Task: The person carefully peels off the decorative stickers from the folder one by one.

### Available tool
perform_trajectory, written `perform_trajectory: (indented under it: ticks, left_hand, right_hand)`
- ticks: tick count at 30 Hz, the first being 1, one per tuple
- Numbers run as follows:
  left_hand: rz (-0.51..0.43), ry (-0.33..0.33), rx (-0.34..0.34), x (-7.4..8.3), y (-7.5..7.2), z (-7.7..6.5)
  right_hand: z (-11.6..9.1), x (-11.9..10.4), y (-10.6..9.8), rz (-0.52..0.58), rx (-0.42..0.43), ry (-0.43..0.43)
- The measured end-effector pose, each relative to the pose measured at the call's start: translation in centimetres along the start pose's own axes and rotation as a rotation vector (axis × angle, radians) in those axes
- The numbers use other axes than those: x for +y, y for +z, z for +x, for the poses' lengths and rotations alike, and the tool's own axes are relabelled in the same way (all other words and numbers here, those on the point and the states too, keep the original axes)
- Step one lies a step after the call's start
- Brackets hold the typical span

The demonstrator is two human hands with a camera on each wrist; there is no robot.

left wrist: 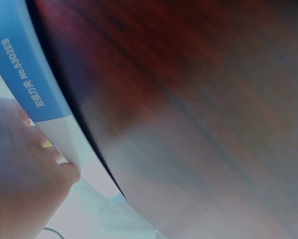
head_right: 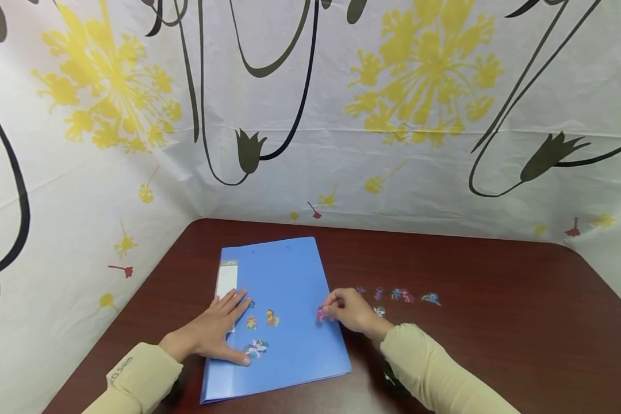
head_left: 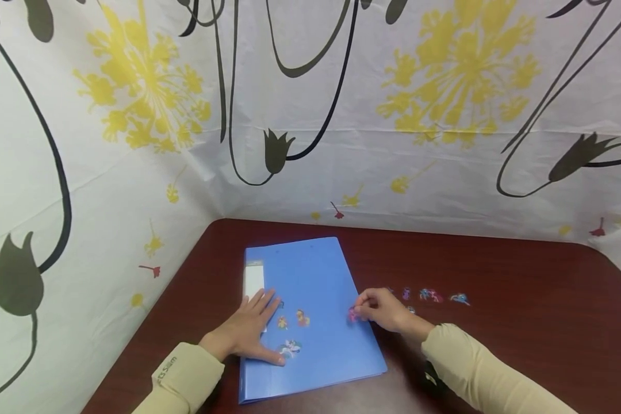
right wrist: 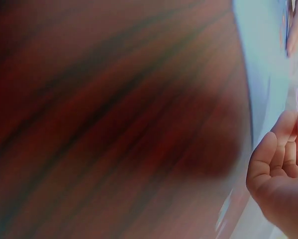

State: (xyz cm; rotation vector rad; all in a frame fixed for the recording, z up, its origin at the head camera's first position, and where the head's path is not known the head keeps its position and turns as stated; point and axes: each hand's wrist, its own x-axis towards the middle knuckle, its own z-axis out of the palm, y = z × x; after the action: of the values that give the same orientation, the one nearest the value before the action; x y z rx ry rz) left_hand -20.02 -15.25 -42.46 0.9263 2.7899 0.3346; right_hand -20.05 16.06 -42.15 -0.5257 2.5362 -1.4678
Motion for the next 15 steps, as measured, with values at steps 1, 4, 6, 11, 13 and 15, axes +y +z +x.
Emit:
perform_trajectory:
  ticks: [1, 4, 6, 11, 13, 15]
  left_hand:
    - [0.0, -0.001, 0.001, 0.0, 0.0, 0.0]
    - [-0.001, -0.004, 0.004, 0.0, 0.1, 0.0]
    - [-0.005, -0.004, 0.003, -0.1, 0.1, 0.0]
    - [-0.008, -0.004, 0.003, -0.1, 0.3, 0.1]
    - [-0.006, -0.005, 0.003, -0.2, 0.3, 0.1]
    - [-0.003, -0.006, 0.002, -0.2, 0.3, 0.1]
  right_hand:
    - [-0.3, 0.2, -0.4, -0.013, 0.009, 0.005]
    - [-1.0, 0.8, -1.7, -0.034, 0.033, 0.024]
    - [-1.5, 1.1, -2.6, -0.048, 0.051, 0.032]
    - [-3.0, 2.3, -4.9, -0.09, 0.11, 0.093]
    - [-3.5, 2.8, -5.6, -0.1, 0.13, 0.131]
    - [-4.0, 3.3, -6.2, -0.104, 0.141, 0.152]
